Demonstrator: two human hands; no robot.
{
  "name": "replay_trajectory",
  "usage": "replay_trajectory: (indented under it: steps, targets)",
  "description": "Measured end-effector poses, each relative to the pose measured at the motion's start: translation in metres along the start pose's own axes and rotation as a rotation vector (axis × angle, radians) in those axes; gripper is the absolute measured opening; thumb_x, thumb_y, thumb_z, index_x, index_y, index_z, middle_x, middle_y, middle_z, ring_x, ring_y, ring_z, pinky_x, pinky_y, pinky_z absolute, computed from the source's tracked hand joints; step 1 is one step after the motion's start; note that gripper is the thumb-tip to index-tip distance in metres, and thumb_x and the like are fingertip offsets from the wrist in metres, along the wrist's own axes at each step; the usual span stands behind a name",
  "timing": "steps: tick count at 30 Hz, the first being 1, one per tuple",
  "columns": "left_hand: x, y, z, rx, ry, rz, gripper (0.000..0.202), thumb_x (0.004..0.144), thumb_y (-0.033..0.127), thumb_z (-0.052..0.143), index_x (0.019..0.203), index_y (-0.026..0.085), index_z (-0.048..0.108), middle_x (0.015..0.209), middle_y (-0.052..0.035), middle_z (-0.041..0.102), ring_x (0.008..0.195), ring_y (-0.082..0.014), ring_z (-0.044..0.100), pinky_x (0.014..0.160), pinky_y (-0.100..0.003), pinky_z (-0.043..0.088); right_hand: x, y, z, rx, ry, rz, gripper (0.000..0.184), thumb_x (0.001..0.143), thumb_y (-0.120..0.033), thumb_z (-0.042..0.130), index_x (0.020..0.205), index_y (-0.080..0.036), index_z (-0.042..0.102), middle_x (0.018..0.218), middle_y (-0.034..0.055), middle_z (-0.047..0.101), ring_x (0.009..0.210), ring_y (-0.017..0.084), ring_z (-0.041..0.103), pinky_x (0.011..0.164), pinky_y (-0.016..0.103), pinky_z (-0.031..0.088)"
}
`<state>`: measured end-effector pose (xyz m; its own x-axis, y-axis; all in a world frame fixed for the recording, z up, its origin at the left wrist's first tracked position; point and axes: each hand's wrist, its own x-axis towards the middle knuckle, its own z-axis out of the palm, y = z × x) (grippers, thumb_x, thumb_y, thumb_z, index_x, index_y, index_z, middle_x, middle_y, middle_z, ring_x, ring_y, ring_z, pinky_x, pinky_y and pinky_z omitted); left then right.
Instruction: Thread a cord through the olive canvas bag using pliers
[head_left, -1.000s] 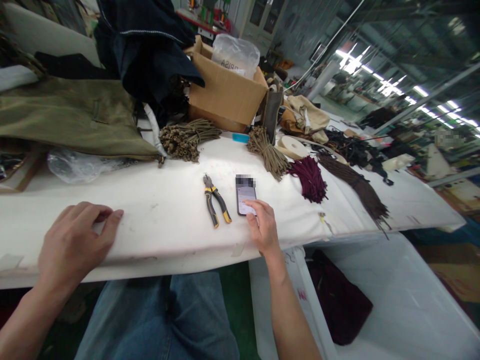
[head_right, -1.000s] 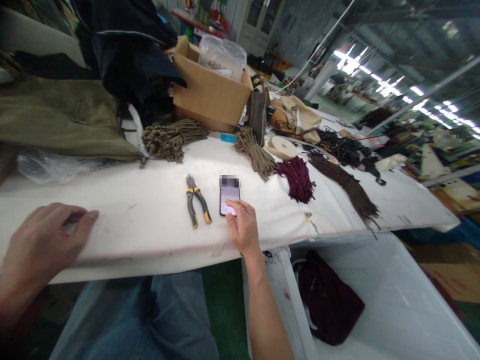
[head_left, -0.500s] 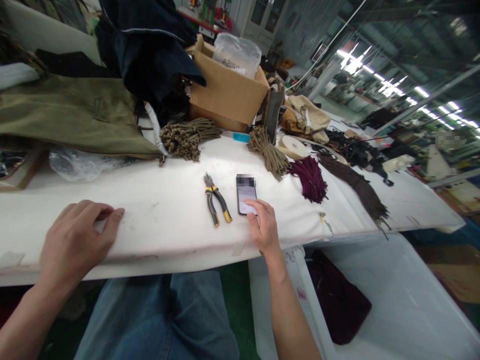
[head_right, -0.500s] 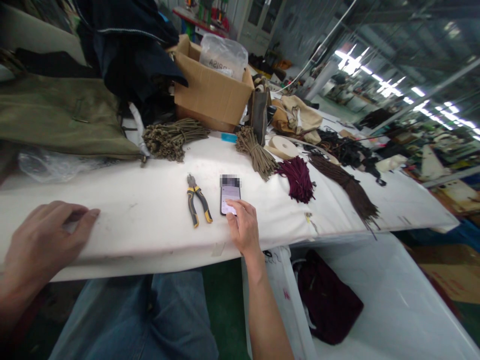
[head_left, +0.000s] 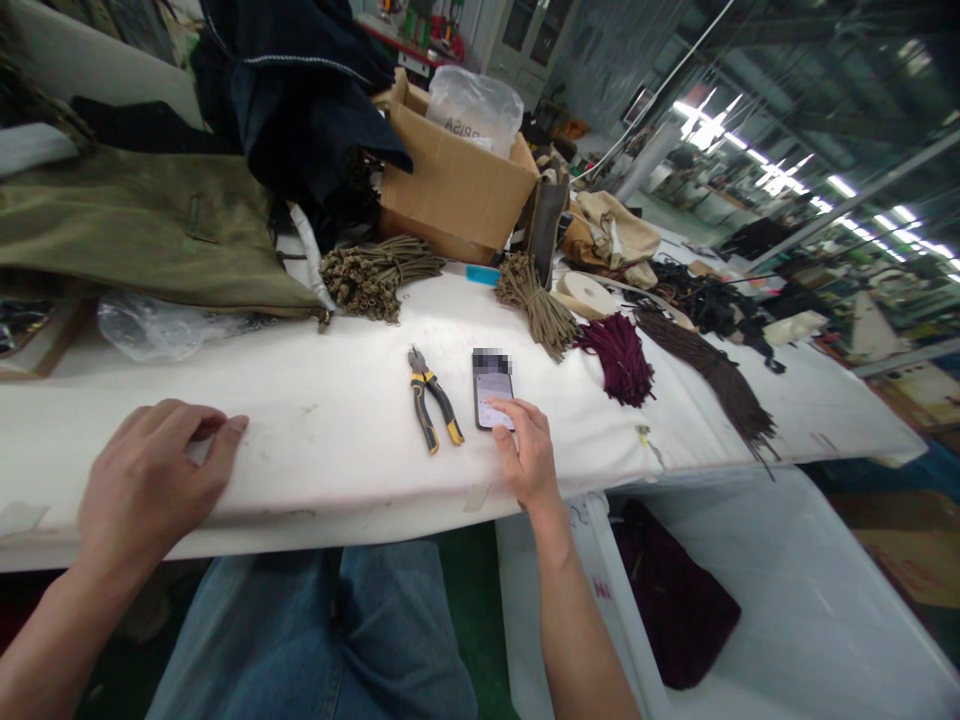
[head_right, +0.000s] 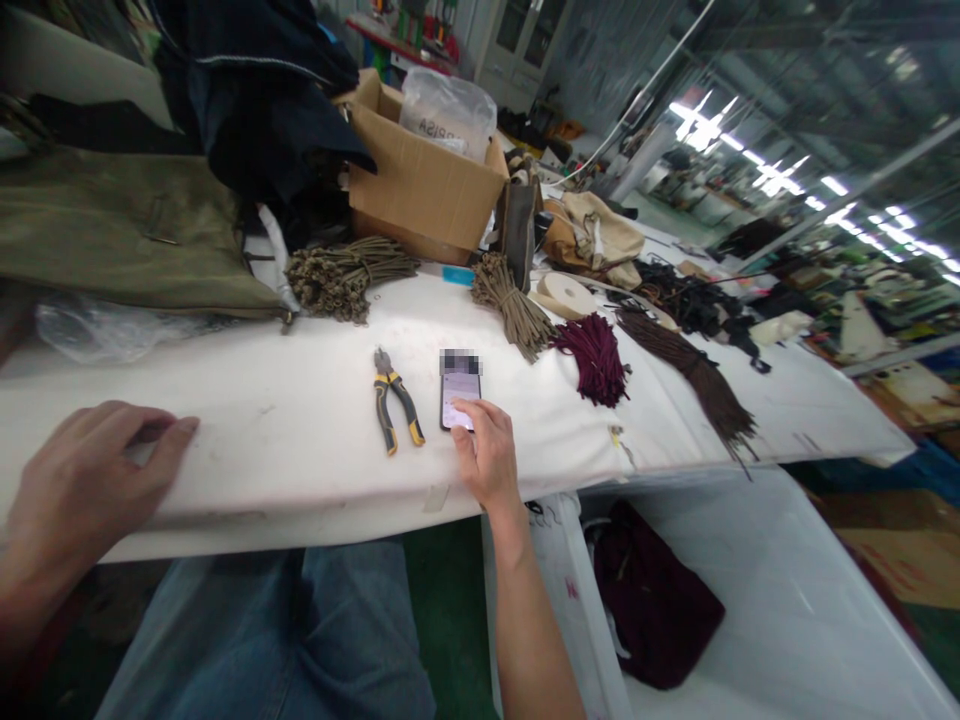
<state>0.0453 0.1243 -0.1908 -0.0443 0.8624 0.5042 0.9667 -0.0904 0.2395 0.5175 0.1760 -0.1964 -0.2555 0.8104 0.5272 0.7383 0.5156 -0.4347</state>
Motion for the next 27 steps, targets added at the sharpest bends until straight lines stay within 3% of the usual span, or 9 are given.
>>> replay_trajectory:
  steps: [27]
  targets:
    - [0.0014,0.0018,-0.0006,0.001,-0.018,-0.005,0.025,0.114,0.046,0.060,0.101,0.025,0.065,0.099,-0.0116,0.075,0.099,-0.0355,0.069,0.090,-0.046,0.054,-0.0008,-0.0002,0.0003,-0.015,0.010,0.008,0.037,0.121,-0.041,0.051,0.150,-0.028,0.069,0.146,0.0112,0.078,0.138,0.034,0.068,0.121,0.058,0.053]
